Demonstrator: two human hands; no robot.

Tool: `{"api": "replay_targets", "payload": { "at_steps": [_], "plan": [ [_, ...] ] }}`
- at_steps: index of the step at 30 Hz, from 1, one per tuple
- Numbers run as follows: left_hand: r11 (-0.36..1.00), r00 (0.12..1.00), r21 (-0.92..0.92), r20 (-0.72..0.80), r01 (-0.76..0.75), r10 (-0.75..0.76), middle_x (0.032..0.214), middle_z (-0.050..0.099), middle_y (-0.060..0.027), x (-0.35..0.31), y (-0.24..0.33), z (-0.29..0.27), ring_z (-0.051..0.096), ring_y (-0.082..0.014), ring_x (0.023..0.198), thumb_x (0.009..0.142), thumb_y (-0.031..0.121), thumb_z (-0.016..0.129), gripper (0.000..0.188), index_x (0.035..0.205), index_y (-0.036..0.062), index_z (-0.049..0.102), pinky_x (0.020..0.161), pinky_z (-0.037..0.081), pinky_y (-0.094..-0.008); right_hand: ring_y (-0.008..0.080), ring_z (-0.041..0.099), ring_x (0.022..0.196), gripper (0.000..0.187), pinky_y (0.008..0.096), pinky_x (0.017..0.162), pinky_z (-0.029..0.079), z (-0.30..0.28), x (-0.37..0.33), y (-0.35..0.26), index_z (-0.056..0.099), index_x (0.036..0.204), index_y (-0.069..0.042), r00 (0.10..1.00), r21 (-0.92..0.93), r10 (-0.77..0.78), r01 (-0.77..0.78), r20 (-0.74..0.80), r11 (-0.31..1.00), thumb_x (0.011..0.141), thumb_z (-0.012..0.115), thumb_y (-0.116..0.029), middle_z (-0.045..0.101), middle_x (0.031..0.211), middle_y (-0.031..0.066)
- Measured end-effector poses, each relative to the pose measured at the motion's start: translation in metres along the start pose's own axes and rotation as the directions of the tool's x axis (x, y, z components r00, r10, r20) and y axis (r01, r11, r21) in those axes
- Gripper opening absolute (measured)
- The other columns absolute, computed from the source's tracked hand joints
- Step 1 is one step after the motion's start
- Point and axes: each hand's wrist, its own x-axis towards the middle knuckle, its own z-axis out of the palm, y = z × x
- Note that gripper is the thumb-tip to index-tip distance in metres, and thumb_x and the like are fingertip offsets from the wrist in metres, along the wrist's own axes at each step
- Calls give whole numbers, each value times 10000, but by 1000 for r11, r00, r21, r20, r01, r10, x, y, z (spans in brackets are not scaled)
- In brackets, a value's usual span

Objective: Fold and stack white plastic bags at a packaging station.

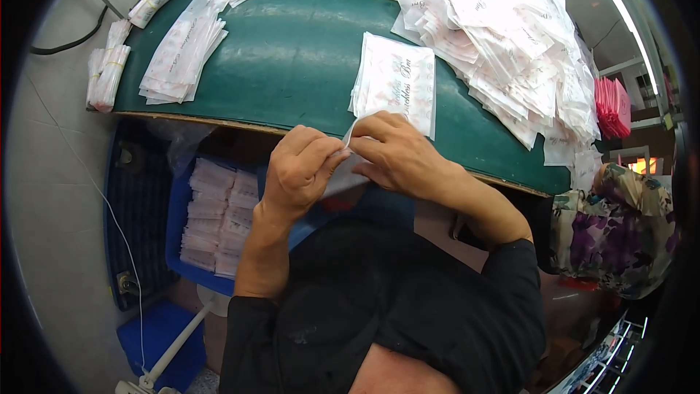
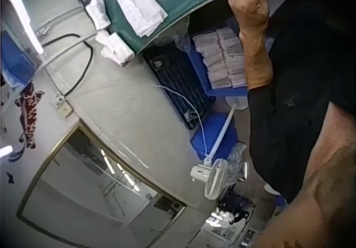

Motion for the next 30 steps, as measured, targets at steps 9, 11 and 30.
{"api": "replay_targets", "payload": {
  "at_steps": [9,11,30],
  "plan": [
    [450,882,-772,301,449,-363,1198,676,-88,-19,-11,-32,634,-147,1058,836,395,898,768,1377,-34,559,953,495,-314,281,725,1002,276,374,881,544,-16,-5,14,707,1212,-13,872,615,275,-482,405,624,1048,624,-220,759,1061,145],
    [671,802,-449,422,591,-423,1149,710,-108,-54,-21,-15,661,-168,1046,864,296,872,591,1301,-5,612,911,511,-352,184,642,1198,404,356,1040,505,17,-13,12,636,1397,-3,841,905,359,-425,404,-23,1054,637,-216,707,1284,125],
    [707,804,-389,358,590,-474,850,724,-79,-42,8,54,674,-151,742,982,160,711,241,1134,-25,678,670,534,-314,355,344,1536,764,510,1278,200,12,-2,18,328,1652,-144,963,929,268,71,30,-362,1002,639,-398,405,1643,199]
  ]
}}
